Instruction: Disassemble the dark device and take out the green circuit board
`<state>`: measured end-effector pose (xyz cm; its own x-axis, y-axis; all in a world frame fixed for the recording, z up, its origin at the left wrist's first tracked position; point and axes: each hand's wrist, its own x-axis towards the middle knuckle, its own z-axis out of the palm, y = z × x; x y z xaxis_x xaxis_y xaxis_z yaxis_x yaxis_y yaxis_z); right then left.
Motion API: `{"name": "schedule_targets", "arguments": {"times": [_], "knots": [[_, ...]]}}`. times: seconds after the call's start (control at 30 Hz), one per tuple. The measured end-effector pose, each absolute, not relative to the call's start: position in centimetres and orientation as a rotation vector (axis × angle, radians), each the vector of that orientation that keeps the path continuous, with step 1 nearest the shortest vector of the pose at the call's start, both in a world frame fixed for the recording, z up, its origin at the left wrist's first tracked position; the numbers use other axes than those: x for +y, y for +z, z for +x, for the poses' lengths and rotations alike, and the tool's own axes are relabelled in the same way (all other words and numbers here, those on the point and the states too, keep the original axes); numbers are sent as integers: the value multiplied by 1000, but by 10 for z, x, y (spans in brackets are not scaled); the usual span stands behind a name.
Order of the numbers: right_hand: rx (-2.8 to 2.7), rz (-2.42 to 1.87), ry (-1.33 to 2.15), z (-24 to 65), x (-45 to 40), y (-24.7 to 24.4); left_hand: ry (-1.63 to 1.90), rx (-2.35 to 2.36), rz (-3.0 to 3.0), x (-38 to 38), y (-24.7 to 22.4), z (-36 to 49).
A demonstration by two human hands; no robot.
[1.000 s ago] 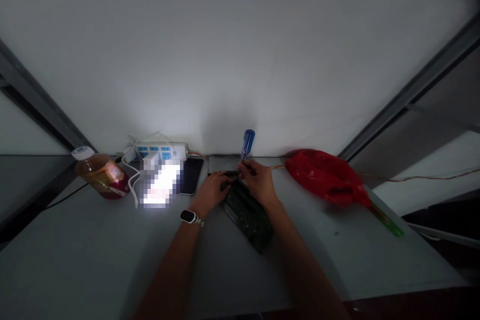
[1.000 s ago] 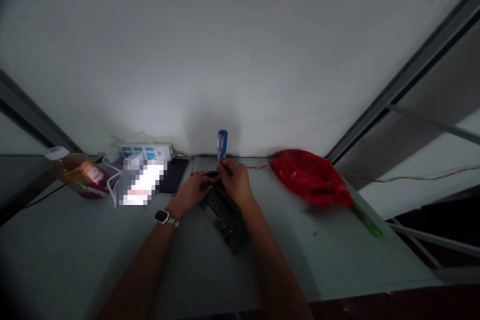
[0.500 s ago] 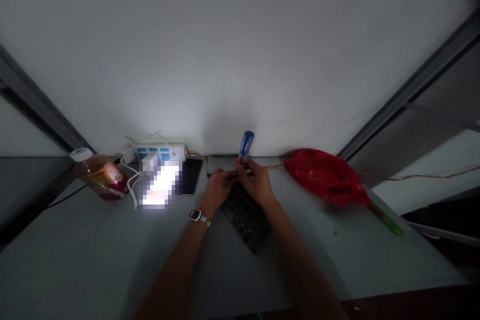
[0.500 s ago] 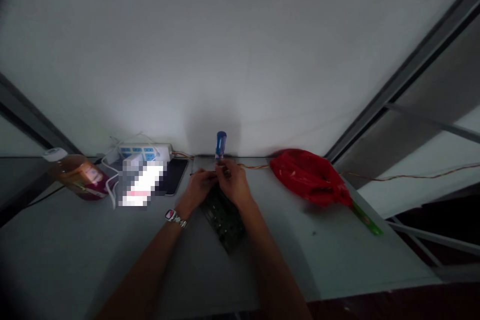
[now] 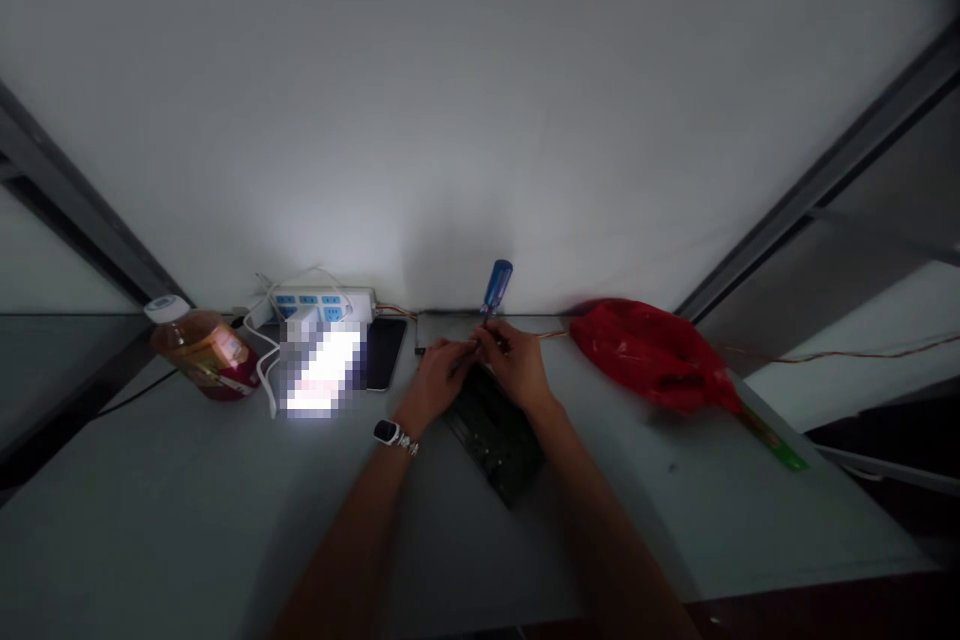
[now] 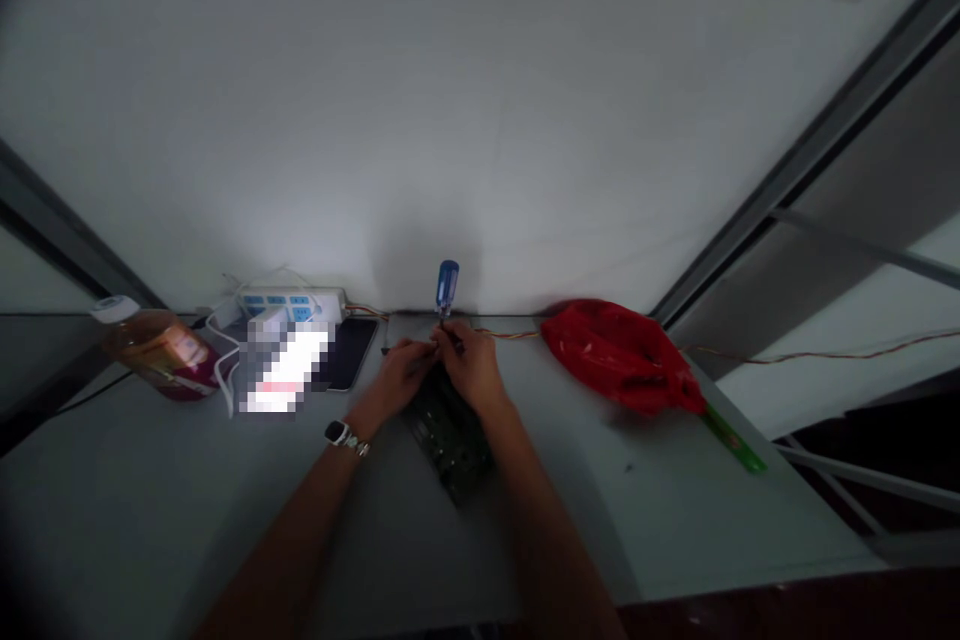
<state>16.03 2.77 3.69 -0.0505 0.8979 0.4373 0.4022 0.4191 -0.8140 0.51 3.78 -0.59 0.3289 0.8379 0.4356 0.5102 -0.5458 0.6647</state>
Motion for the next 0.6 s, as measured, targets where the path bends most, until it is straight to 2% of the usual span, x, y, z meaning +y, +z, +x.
{"name": "schedule_targets", "arguments": {"times": [0.17, 0.6], "knots": [[-1700, -1087, 612, 160, 28, 34, 1074, 1236, 2154, 38, -4, 4], [-1589, -1250, 454, 159, 29, 34, 1203, 1410, 2021, 39, -7, 12]]}}
